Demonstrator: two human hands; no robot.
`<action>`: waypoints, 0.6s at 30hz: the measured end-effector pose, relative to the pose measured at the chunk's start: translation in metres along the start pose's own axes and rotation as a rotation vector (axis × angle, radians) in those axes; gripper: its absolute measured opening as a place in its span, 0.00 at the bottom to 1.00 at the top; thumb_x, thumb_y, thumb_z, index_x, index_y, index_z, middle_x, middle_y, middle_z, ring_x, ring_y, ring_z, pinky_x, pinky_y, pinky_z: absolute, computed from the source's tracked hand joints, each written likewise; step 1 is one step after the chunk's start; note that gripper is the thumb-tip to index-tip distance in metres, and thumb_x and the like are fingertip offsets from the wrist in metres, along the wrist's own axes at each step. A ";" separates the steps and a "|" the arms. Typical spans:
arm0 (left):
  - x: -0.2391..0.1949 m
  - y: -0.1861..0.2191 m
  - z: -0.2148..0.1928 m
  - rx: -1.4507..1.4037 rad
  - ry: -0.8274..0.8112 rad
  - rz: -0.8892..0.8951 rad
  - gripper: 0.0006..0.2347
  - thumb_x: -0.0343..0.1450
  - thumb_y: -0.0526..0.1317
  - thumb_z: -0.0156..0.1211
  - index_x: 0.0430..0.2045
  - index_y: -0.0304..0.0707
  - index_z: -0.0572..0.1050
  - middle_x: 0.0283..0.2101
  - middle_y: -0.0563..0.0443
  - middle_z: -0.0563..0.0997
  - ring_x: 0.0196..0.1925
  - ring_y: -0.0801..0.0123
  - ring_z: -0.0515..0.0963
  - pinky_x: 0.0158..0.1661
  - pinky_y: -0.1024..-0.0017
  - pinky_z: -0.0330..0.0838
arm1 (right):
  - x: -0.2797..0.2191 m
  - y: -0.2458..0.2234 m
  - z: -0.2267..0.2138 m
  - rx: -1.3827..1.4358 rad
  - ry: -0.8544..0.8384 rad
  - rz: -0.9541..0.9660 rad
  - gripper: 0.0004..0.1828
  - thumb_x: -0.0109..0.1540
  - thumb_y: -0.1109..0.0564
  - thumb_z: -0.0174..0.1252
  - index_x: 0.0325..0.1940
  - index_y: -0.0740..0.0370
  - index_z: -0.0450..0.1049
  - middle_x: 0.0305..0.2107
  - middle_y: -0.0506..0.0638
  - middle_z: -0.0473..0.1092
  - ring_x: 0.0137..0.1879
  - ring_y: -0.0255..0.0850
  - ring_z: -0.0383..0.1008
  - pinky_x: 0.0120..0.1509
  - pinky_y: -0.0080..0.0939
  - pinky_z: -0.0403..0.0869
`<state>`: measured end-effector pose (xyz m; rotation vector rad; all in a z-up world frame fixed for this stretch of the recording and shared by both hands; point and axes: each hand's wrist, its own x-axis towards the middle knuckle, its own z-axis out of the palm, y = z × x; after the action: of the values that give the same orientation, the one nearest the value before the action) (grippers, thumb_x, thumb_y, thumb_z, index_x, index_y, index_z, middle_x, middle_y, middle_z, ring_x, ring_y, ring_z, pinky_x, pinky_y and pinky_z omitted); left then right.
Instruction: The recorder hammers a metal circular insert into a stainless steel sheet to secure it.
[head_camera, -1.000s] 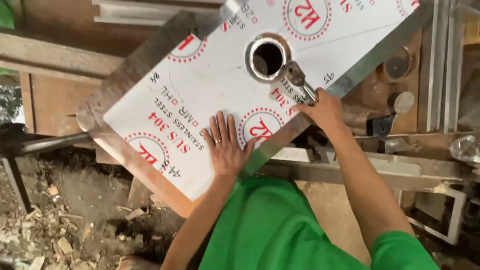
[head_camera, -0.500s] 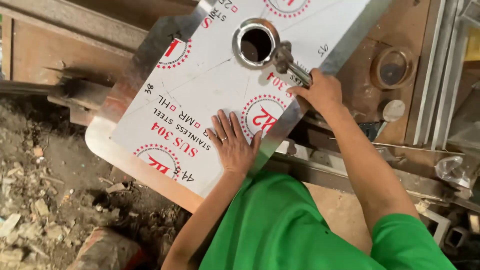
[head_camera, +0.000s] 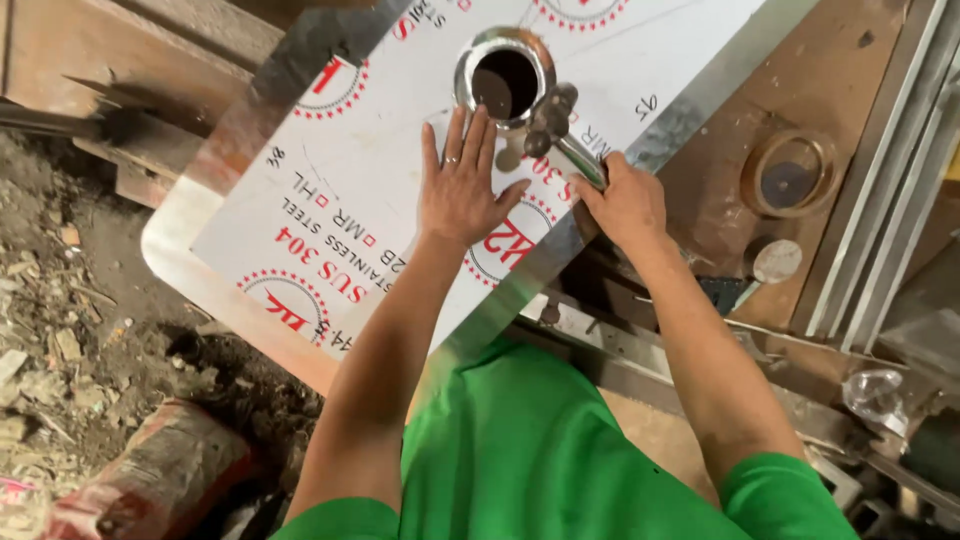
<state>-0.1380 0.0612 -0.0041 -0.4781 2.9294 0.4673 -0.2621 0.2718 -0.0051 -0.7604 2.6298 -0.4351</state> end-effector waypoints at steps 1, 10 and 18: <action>-0.007 0.004 0.004 -0.008 -0.013 -0.004 0.40 0.73 0.67 0.42 0.73 0.32 0.54 0.78 0.47 0.48 0.80 0.56 0.39 0.73 0.42 0.28 | -0.009 0.005 -0.002 -0.003 -0.014 0.005 0.31 0.61 0.35 0.67 0.40 0.68 0.71 0.26 0.64 0.74 0.36 0.63 0.77 0.41 0.58 0.73; -0.001 -0.002 -0.003 -0.080 0.025 -0.100 0.48 0.68 0.71 0.48 0.72 0.26 0.52 0.77 0.32 0.46 0.79 0.45 0.38 0.72 0.43 0.29 | -0.005 -0.017 -0.021 0.318 -0.055 0.088 0.23 0.65 0.45 0.62 0.36 0.69 0.68 0.20 0.61 0.69 0.25 0.55 0.73 0.32 0.51 0.69; 0.001 -0.008 0.003 -0.136 0.045 -0.179 0.52 0.69 0.72 0.50 0.72 0.16 0.48 0.77 0.25 0.43 0.80 0.41 0.38 0.74 0.41 0.28 | 0.001 -0.037 0.004 0.311 -0.123 0.021 0.26 0.69 0.41 0.58 0.35 0.69 0.67 0.19 0.61 0.69 0.26 0.57 0.73 0.32 0.53 0.68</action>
<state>-0.1357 0.0546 -0.0089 -0.7699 2.8737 0.6420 -0.2445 0.2403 0.0051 -0.6354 2.3770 -0.7452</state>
